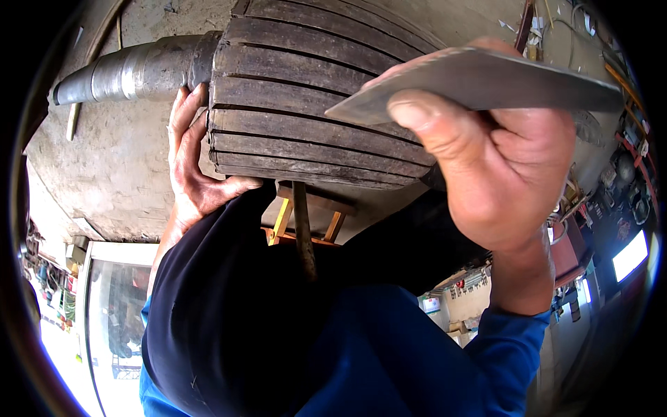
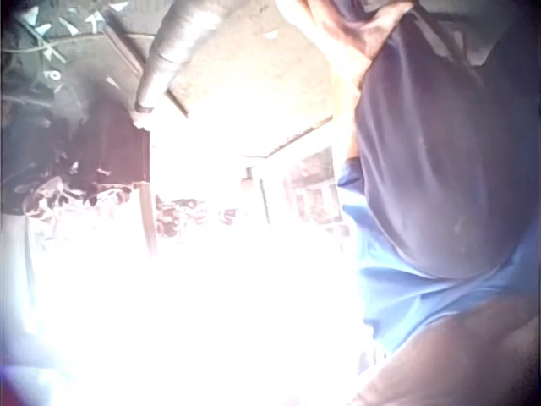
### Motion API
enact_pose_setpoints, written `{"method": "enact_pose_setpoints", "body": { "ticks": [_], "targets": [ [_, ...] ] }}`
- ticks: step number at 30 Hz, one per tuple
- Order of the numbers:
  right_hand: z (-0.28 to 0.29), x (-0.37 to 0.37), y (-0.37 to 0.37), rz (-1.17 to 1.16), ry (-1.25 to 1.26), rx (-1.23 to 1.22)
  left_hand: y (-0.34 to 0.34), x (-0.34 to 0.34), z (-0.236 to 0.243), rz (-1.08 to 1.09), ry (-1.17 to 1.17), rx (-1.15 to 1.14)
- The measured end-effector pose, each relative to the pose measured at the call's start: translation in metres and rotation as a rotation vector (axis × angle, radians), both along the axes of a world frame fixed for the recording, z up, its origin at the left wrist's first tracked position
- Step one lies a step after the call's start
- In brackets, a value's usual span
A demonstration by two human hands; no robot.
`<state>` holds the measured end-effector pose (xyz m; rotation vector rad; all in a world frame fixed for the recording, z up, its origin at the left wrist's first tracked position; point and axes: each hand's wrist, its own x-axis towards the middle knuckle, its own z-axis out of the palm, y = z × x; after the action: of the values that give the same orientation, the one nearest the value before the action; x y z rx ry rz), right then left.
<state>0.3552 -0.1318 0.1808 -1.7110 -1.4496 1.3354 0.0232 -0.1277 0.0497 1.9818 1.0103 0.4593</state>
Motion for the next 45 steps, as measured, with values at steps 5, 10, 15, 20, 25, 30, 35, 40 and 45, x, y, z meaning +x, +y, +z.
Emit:
{"method": "enact_pose_setpoints", "body": {
  "ticks": [5,10,15,20,25,30,35,40,45],
  "targets": [
    [-0.001,-0.005,-0.004,-0.017,0.035,0.074,0.001,0.0,-0.001,0.002,-0.019,0.018],
    [-0.007,-0.005,-0.012,-0.052,0.076,0.048,0.001,-0.001,-0.001,-0.012,-0.012,0.017],
    [-0.013,-0.009,-0.011,-0.076,0.092,0.043,0.0,-0.006,-0.007,0.002,-0.078,0.043],
    [-0.028,-0.027,-0.031,0.01,-0.033,0.339,0.002,-0.006,0.001,-0.041,0.01,0.05],
    [-0.048,-0.039,-0.048,-0.031,-0.105,0.494,0.004,-0.005,0.0,-0.089,0.016,0.074],
    [-0.021,-0.043,-0.047,-0.061,0.013,0.411,0.016,-0.005,0.021,-0.203,-0.005,0.444],
    [-0.022,-0.062,-0.036,-0.149,0.373,0.479,0.039,0.028,0.051,-0.678,-0.1,0.602],
    [-0.041,-0.093,-0.021,-0.308,0.507,0.612,0.028,0.018,0.036,-0.847,0.017,0.672],
    [-0.027,-0.066,-0.036,-0.385,0.673,0.503,0.03,0.033,0.045,-0.763,0.026,0.7]
  ]
}}
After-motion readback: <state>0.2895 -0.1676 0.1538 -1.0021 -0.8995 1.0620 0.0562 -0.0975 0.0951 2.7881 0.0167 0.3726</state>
